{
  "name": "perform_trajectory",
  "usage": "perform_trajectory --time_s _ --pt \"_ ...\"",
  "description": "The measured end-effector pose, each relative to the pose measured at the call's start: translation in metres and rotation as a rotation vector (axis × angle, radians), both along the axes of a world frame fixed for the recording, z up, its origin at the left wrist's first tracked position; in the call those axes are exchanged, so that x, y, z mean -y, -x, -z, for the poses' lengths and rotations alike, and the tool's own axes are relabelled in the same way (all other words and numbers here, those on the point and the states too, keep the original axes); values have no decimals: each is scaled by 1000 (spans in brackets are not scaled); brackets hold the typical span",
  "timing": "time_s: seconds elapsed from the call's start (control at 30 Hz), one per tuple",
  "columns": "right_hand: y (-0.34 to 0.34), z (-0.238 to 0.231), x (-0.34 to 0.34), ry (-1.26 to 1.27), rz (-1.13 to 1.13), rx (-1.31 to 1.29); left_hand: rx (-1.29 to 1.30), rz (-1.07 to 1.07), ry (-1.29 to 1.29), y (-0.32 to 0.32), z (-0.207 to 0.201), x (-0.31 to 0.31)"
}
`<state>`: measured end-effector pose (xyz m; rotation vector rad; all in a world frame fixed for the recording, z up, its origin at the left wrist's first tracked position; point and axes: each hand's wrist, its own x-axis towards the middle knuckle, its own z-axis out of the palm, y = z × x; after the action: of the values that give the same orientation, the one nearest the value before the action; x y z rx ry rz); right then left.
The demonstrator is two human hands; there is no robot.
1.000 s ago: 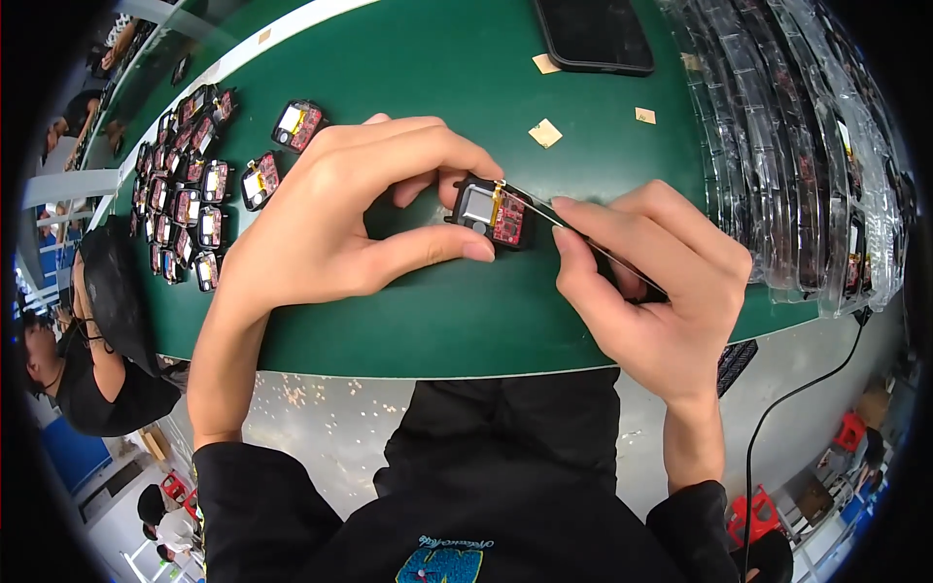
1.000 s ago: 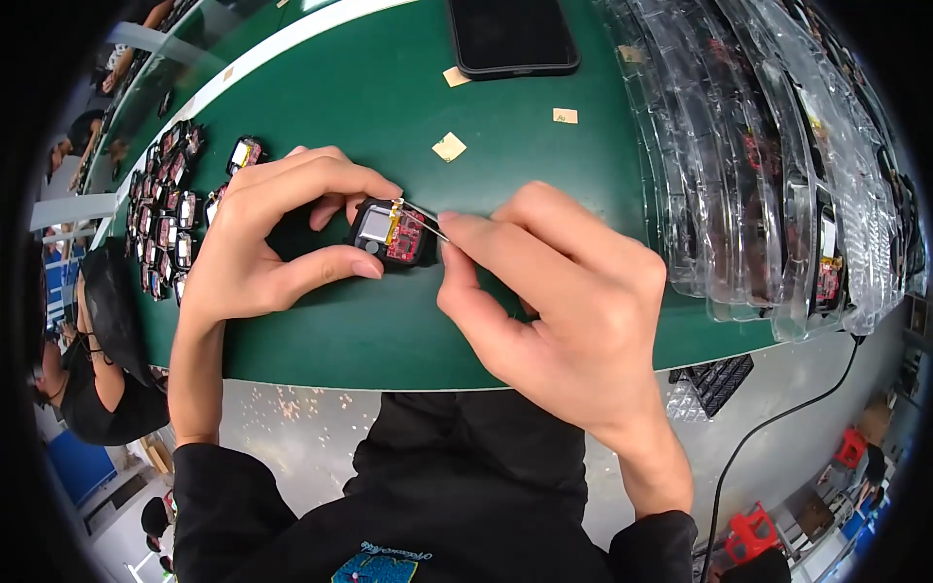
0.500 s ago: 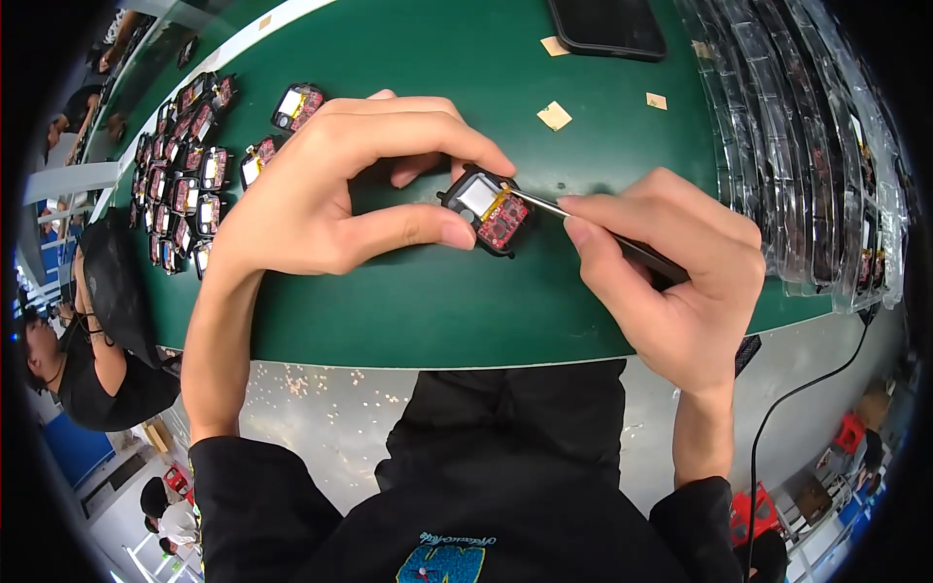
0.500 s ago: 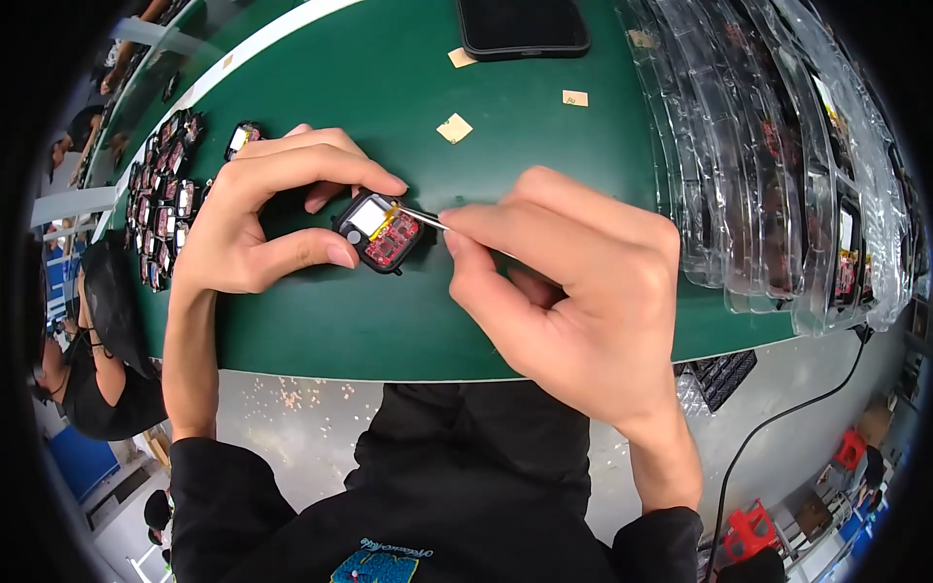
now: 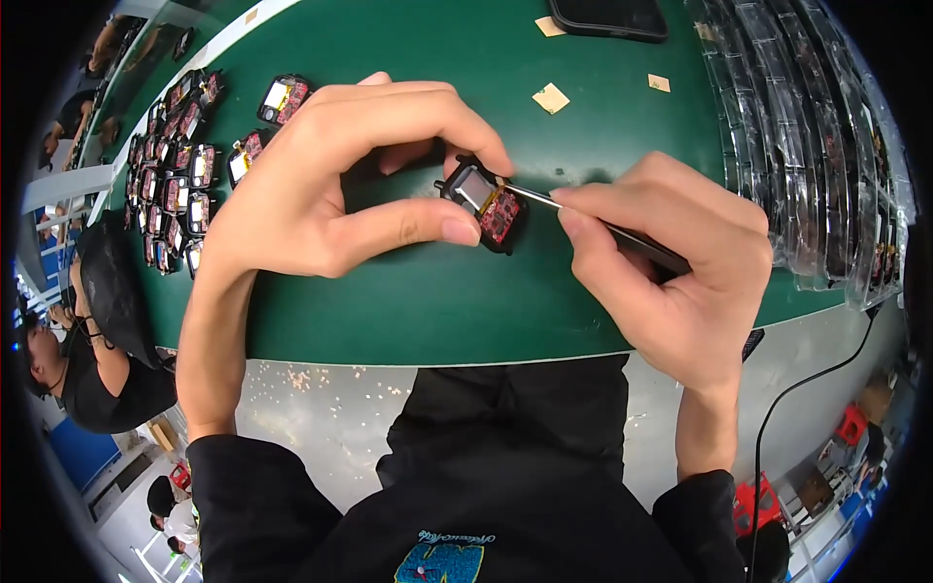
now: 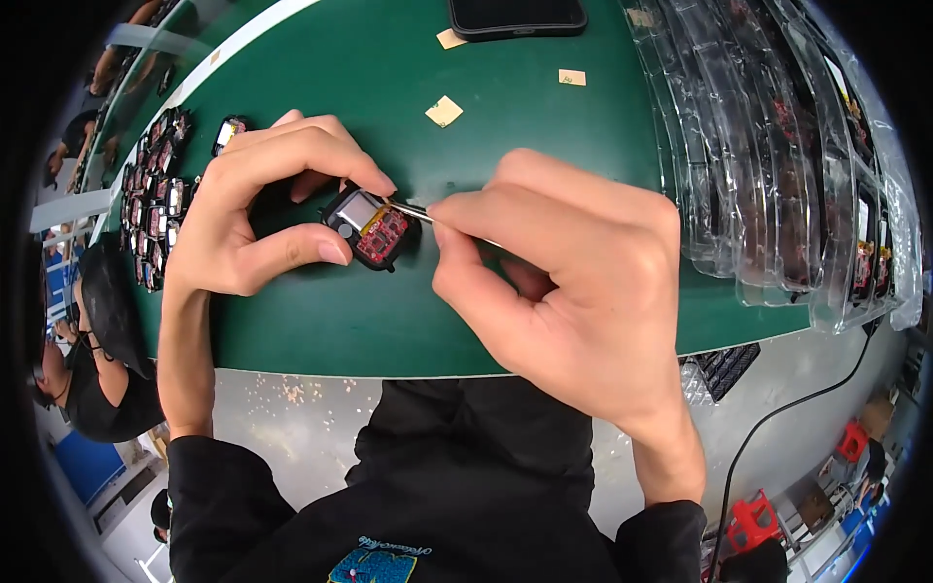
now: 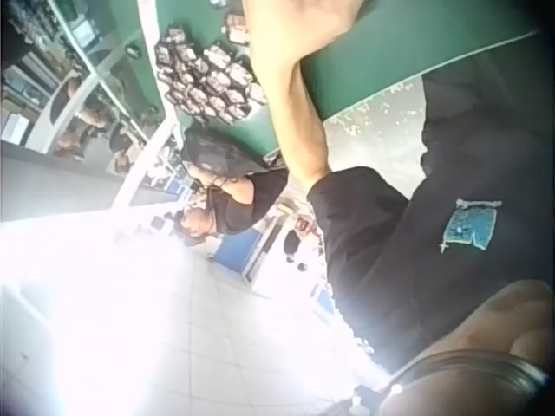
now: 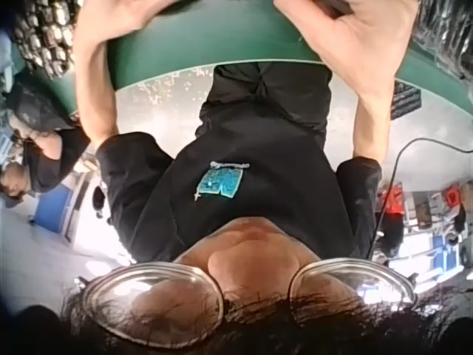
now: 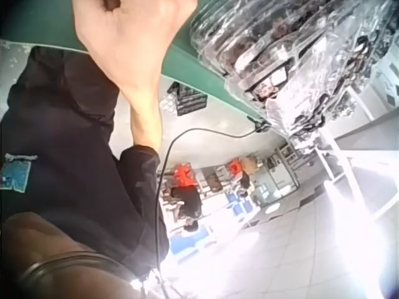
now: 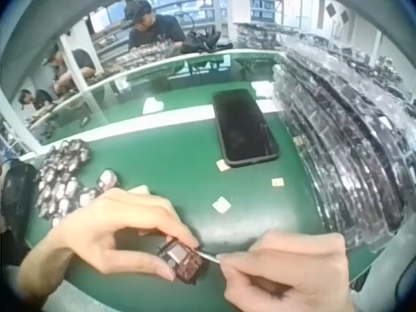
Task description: The recorder uses tweezers to apply small yellow adhesive tapes onto electronic watch components and places them into a storage tray.
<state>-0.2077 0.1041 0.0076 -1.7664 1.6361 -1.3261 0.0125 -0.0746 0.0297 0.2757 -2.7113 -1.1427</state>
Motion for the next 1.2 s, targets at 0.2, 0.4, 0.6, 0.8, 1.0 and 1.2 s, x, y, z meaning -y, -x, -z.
perform_trajectory --time_s 0.2,0.4,0.6,0.8,1.0,1.2 --pt "-2 -2 -2 -37 29 31 -68 45 45 1 4 2" --pt "1 -2 -3 -55 13 11 -42 21 11 0 3 2" --pt "2 0 -2 -52 -5 1 -18 13 43 1 3 1" --pt "0 -4 -1 -73 -5 2 -92 58 85 1 4 1" --pt "2 0 -4 -32 3 30 -70 53 71 4 -1 -1" --pt "1 -3 -1 -59 -11 10 -86 55 85 1 4 -1"
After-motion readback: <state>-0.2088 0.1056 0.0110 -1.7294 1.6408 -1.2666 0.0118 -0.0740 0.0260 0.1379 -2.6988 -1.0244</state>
